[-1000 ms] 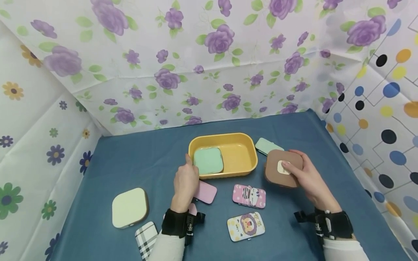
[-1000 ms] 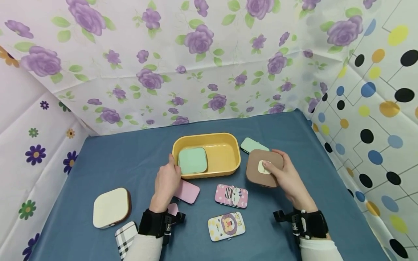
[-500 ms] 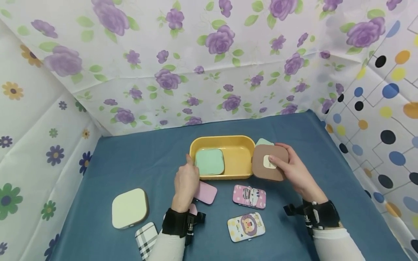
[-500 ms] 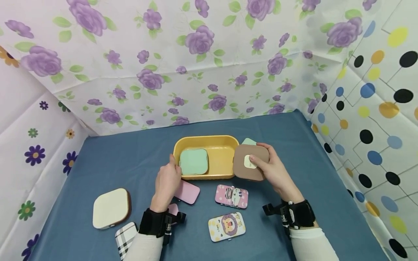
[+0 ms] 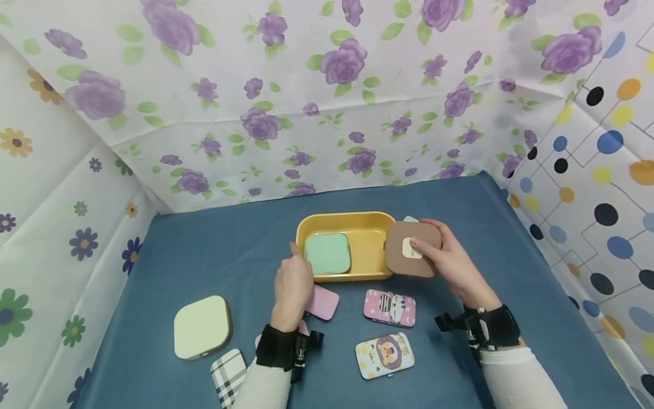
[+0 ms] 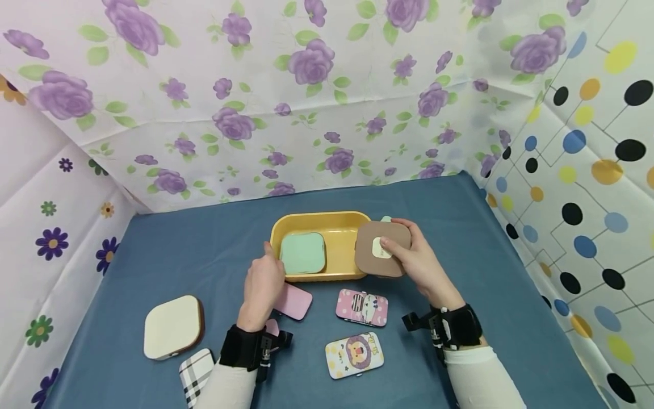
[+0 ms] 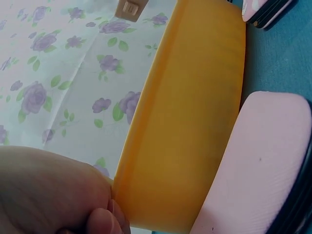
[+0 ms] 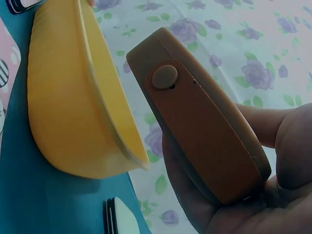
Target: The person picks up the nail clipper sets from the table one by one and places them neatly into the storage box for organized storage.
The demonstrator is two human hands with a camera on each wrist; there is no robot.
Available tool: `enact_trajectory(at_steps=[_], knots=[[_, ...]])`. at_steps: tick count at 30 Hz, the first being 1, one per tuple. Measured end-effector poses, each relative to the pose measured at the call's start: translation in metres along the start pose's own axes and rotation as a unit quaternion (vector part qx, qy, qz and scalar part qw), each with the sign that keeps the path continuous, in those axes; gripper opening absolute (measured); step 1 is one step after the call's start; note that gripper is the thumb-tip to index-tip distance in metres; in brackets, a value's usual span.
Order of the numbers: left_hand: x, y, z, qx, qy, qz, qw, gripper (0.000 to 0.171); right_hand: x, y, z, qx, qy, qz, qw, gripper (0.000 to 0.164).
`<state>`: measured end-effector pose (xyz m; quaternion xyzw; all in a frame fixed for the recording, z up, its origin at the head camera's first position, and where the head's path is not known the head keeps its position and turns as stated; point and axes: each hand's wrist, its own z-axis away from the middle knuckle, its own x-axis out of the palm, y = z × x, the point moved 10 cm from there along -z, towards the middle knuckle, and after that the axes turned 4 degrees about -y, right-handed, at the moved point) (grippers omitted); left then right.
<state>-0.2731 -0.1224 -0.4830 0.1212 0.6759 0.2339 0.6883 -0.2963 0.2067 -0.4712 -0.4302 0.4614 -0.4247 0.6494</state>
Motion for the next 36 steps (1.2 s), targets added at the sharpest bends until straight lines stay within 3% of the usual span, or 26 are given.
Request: enact_trajectory(at_steps=[14,20,36], knots=[[0.002,0.005,-0.002,-0.008,-0.012,-0.003,0.9999,0.058,0.023,-0.013,-0.027,-0.003,-0.017,0.034,0.999,0.082],[0.002,0.004,-0.003,-0.005,-0.012,-0.006,0.9999,0.058,0.032,-0.02,-0.04,-0.004,-0.02,0.081,0.997,0.079],[0.003,0.003,0.002,-0.001,-0.018,-0.013,0.9998,0.057,0.06,-0.033,-0.055,-0.051,-0.003,0.239,0.97,0.066]])
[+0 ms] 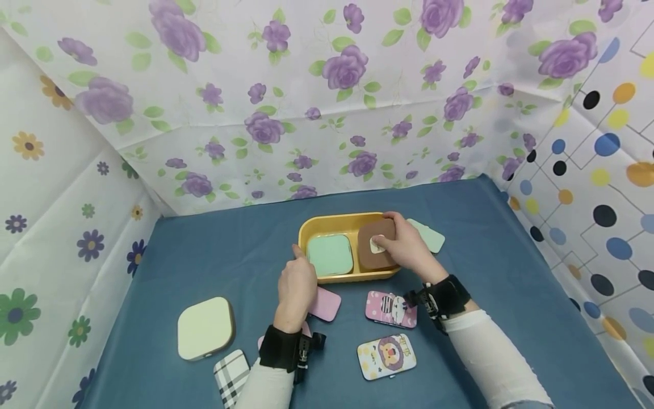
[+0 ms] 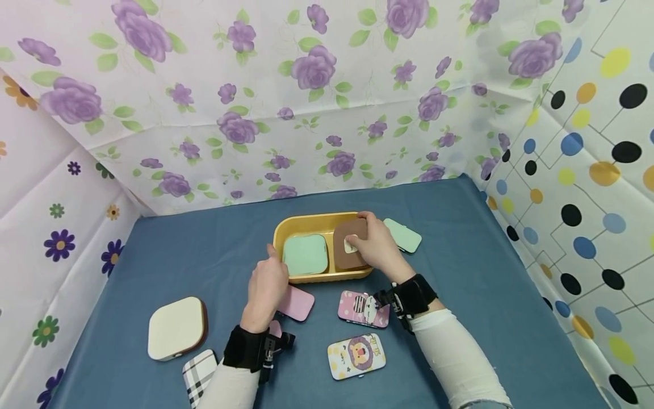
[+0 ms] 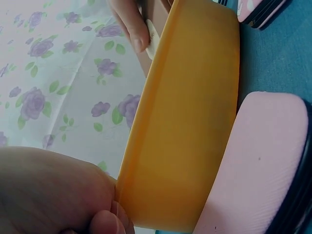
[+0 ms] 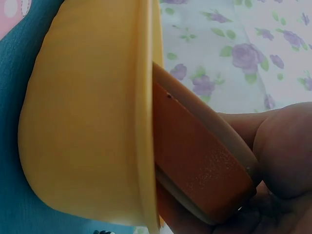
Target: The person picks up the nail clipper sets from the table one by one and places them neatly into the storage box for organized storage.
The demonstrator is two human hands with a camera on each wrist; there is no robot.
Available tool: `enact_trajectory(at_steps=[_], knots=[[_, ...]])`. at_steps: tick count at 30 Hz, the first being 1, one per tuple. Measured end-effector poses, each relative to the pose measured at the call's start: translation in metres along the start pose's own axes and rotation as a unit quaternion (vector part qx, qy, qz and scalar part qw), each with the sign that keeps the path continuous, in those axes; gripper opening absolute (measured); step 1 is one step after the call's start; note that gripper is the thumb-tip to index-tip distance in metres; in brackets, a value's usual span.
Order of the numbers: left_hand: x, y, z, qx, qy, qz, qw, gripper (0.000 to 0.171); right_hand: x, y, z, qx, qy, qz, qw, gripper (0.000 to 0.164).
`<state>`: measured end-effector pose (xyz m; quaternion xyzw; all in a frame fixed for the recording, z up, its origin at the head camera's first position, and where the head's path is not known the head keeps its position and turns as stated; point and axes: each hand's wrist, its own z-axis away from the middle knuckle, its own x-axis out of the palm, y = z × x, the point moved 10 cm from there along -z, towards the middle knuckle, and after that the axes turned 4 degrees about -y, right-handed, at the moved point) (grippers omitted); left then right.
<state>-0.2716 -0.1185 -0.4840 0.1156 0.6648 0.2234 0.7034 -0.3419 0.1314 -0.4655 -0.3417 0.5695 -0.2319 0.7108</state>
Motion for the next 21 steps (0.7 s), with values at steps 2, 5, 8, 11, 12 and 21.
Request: enact_trajectory(at_steps=[2,5,8,11,12,21], knots=[[-0.001,0.0,0.0,0.003,0.002,-0.002,1.0,0.057,0.002,-0.002,-0.002,0.0,0.004,0.014,1.0,0.066],[-0.002,0.001,0.001,0.006,0.008,-0.003,0.9999,0.057,0.003,-0.004,-0.003,-0.005,0.006,0.026,1.0,0.066],[-0.002,0.001,0.0,0.004,0.01,-0.001,0.9999,0.056,0.004,-0.006,-0.003,-0.009,0.007,0.03,1.0,0.066],[-0.001,0.0,0.0,0.002,0.007,0.002,1.0,0.056,0.005,-0.007,-0.005,-0.01,0.007,0.035,0.999,0.064],[-0.001,0.0,0.0,0.0,0.004,0.004,1.0,0.056,0.005,-0.007,-0.005,-0.011,0.007,0.037,0.999,0.063],[0.0,-0.002,0.0,-0.004,0.001,0.014,0.9999,0.056,0.011,-0.009,-0.007,0.0,-0.002,0.046,0.999,0.059]])
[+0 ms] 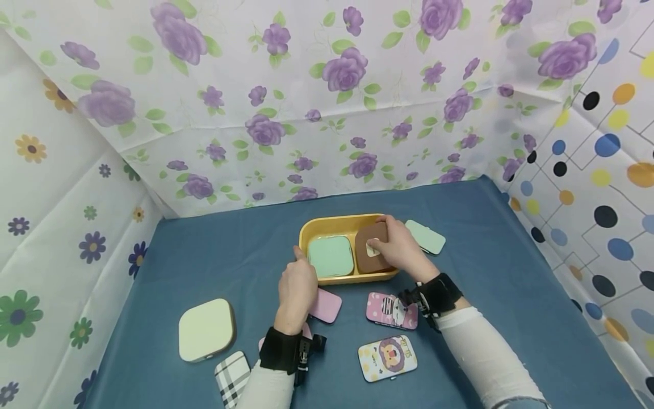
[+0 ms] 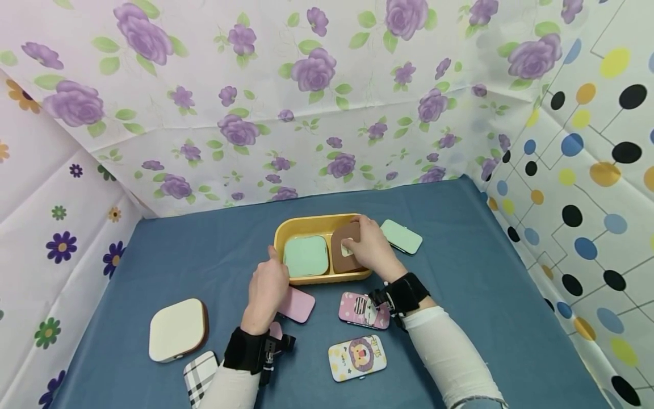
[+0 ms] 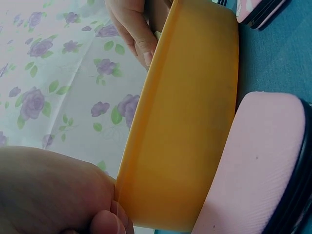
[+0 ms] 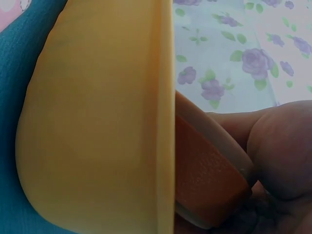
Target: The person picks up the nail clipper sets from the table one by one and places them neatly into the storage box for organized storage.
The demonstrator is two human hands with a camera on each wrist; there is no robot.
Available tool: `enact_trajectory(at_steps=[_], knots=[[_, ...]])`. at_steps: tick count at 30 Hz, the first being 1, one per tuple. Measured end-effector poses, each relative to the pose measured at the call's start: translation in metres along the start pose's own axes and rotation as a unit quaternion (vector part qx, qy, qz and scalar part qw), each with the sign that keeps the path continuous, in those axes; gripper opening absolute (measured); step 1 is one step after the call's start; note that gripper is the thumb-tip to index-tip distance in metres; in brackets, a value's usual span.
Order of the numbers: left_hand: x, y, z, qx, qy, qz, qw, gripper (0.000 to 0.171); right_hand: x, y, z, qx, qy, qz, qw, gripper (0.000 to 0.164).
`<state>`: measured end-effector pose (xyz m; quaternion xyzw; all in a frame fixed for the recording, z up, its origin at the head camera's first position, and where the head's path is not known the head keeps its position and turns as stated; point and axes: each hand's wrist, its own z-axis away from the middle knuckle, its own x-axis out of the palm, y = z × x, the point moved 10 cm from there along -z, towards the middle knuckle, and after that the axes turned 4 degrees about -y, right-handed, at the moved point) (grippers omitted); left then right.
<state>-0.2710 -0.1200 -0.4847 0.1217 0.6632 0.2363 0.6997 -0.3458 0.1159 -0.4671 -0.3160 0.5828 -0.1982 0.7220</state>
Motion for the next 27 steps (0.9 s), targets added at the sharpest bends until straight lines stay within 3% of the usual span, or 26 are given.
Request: enact_trajectory(at_steps=[27], knots=[[0.0004,0.0013,0.0016,0.015,0.001,-0.008,0.9999,0.056,0.0101,-0.0038,0.0004,-0.015,-0.011,0.013,1.0,0.065]])
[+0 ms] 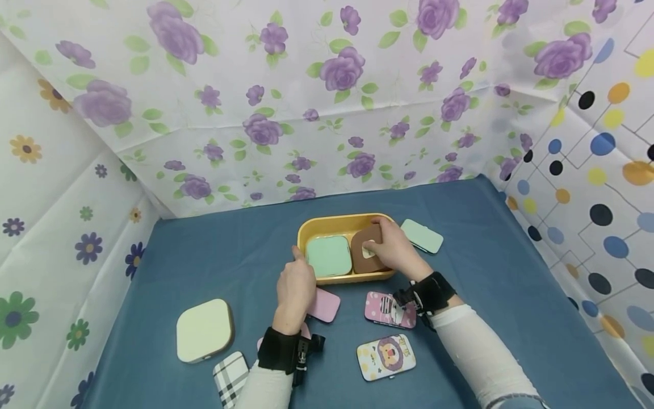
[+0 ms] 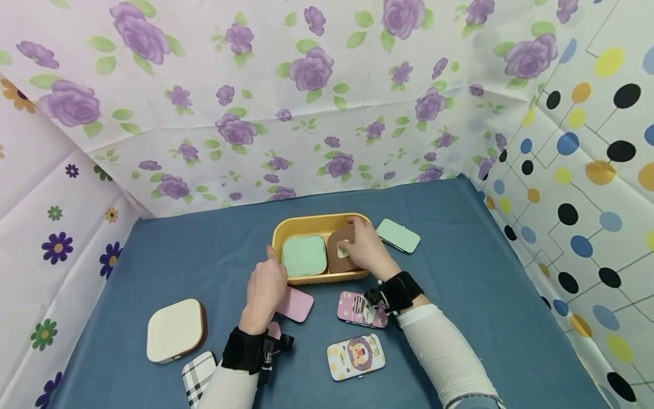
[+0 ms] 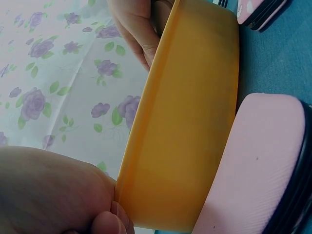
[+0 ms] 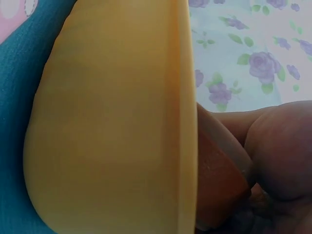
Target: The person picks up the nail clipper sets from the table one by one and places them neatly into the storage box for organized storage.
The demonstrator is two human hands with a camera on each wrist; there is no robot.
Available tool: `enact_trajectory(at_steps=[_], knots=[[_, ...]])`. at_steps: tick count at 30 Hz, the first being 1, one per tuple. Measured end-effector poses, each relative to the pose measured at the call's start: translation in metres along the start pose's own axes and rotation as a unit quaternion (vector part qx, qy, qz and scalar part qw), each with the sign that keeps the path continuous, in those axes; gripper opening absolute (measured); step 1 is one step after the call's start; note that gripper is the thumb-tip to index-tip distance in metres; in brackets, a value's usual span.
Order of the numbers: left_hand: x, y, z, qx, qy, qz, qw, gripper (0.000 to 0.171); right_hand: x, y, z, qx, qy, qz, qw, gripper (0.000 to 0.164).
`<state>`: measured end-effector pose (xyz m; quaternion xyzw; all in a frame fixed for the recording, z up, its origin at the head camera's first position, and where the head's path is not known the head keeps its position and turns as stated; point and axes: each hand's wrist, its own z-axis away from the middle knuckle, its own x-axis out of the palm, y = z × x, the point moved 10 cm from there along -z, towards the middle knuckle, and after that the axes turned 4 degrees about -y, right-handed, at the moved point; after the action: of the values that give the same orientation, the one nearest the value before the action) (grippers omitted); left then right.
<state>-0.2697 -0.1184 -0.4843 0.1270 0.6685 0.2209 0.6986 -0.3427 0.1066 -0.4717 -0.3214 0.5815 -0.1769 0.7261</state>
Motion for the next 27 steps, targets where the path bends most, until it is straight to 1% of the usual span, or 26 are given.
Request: enact_trajectory(at_steps=[7,10,16,20,24,27], knots=[[0.0,0.0,0.0,-0.002,-0.005,0.005,1.0,0.056,0.002,0.0,0.0,0.015,-0.001,0.017,1.0,0.069],[0.0,0.0,0.0,-0.003,-0.006,0.007,1.0,0.057,0.005,0.0,0.001,0.022,-0.01,0.023,0.999,0.076],[0.0,0.001,0.0,0.003,-0.002,0.008,1.0,0.055,0.011,-0.003,0.003,0.022,-0.031,0.037,0.999,0.091],[0.001,0.0,-0.001,0.001,-0.004,0.011,0.9999,0.055,0.013,-0.002,0.003,0.024,-0.026,0.053,0.998,0.094],[0.002,-0.001,-0.001,-0.004,-0.008,0.01,0.9999,0.056,0.013,-0.003,0.003,0.027,-0.012,0.076,0.997,0.093],[0.001,-0.001,-0.001,-0.003,-0.004,0.008,1.0,0.056,0.011,-0.004,0.003,0.031,-0.002,0.096,0.995,0.092]])
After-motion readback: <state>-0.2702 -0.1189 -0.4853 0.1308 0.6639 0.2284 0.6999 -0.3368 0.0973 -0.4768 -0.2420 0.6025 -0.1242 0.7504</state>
